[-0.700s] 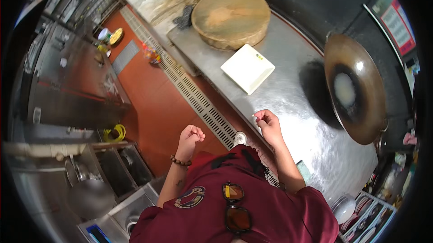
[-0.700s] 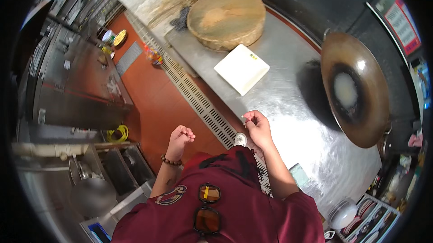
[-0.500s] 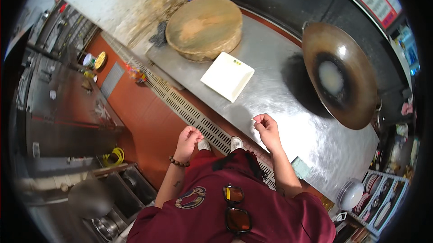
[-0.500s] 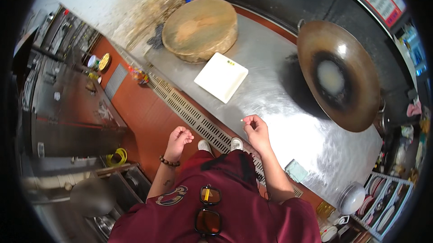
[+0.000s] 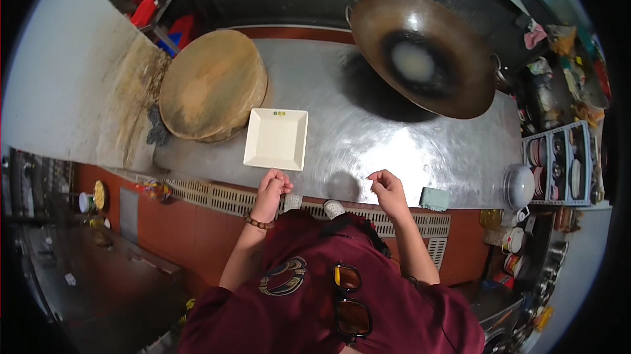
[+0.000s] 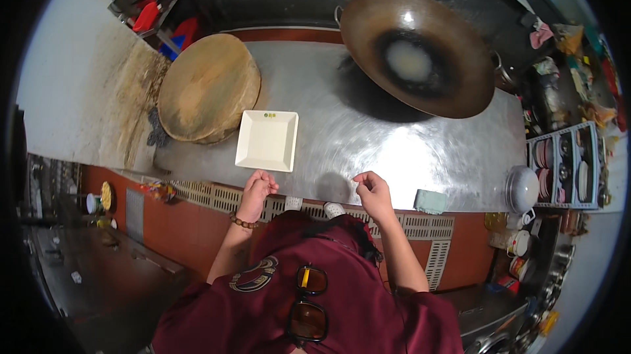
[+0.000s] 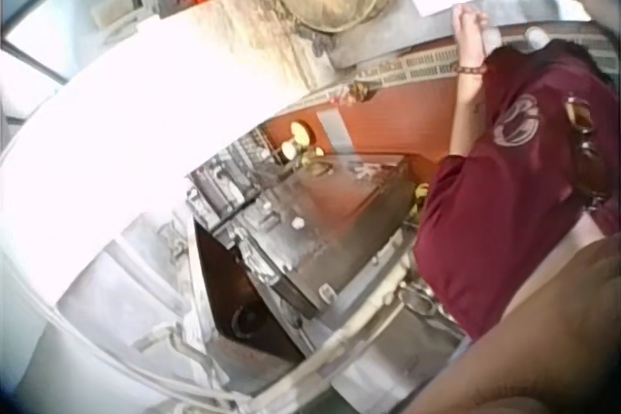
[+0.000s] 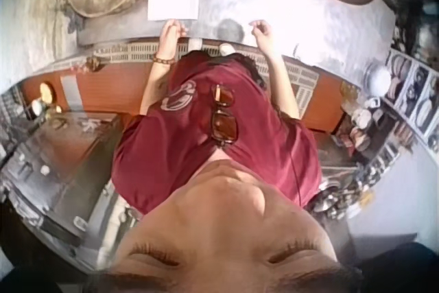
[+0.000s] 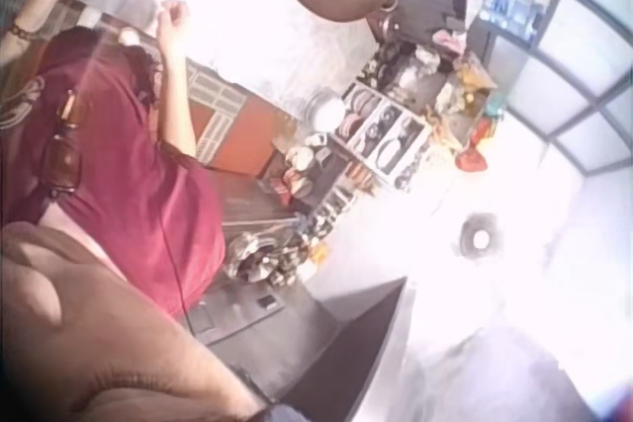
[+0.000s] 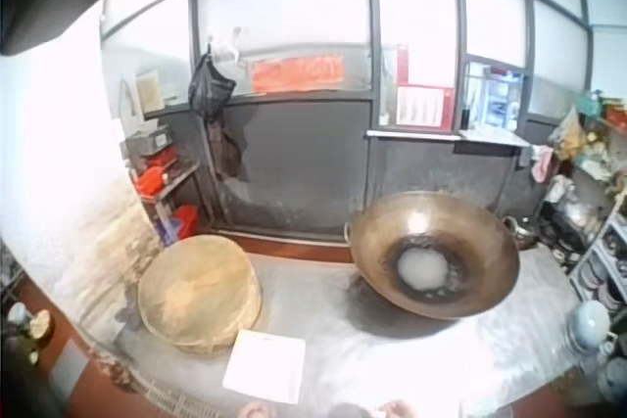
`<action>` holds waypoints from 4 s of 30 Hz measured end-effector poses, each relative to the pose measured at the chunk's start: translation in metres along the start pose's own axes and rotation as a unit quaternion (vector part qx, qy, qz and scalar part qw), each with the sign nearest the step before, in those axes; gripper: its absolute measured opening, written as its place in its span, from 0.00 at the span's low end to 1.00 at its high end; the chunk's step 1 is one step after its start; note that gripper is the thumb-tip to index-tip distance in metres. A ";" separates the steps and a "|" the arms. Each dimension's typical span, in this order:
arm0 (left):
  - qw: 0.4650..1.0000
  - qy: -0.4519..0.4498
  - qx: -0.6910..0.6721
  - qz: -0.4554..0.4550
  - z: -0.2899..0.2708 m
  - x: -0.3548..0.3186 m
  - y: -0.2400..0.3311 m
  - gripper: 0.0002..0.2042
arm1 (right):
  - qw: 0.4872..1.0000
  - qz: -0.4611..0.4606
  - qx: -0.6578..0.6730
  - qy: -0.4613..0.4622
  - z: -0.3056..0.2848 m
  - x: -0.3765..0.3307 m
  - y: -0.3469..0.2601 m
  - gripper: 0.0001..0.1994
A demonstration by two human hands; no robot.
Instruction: The person picks up square plates from a counter and places them onto a storage rack shelf by hand.
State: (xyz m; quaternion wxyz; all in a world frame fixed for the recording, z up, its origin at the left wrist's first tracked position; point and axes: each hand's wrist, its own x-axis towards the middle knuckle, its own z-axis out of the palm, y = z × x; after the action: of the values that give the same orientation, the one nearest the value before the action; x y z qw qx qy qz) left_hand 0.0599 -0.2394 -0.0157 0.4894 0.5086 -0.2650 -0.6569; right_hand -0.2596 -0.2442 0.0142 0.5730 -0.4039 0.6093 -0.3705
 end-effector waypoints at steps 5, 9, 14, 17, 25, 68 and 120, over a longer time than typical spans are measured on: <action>0.995 -0.081 0.051 0.025 -0.025 0.033 0.025 0.04 | 0.999 -0.002 0.006 0.039 0.029 0.002 -0.006 0.10; 0.994 -0.091 0.055 0.023 -0.051 0.046 0.032 0.04 | 1.000 -0.016 -0.003 0.020 0.064 0.021 -0.004 0.11; 0.997 -0.066 0.039 0.022 -0.089 0.059 0.024 0.05 | 0.999 0.010 -0.034 -0.022 0.110 0.047 0.000 0.10; 0.997 -0.051 0.033 0.037 -0.100 0.062 0.025 0.06 | 0.996 0.005 -0.087 -0.024 0.124 0.063 0.020 0.11; 0.993 -0.008 0.111 0.044 -0.116 0.075 0.034 0.06 | 0.988 0.018 -0.152 -0.018 0.154 0.083 0.034 0.14; 0.990 -0.049 0.133 -0.005 -0.153 0.101 0.020 0.14 | 0.994 0.109 -0.018 0.018 0.189 0.058 0.024 0.05; 0.794 -0.466 0.381 -0.079 0.233 -0.025 -0.094 0.11 | 0.884 -0.053 0.212 0.412 -0.060 -0.258 0.141 0.05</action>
State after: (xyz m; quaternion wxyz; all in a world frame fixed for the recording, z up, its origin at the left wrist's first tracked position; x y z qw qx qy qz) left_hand -0.1916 -0.2158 -0.0051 0.0194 0.3055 -0.6491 -0.6964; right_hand -0.3241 0.0478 -0.0073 0.3214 -0.1154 0.6748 -0.6542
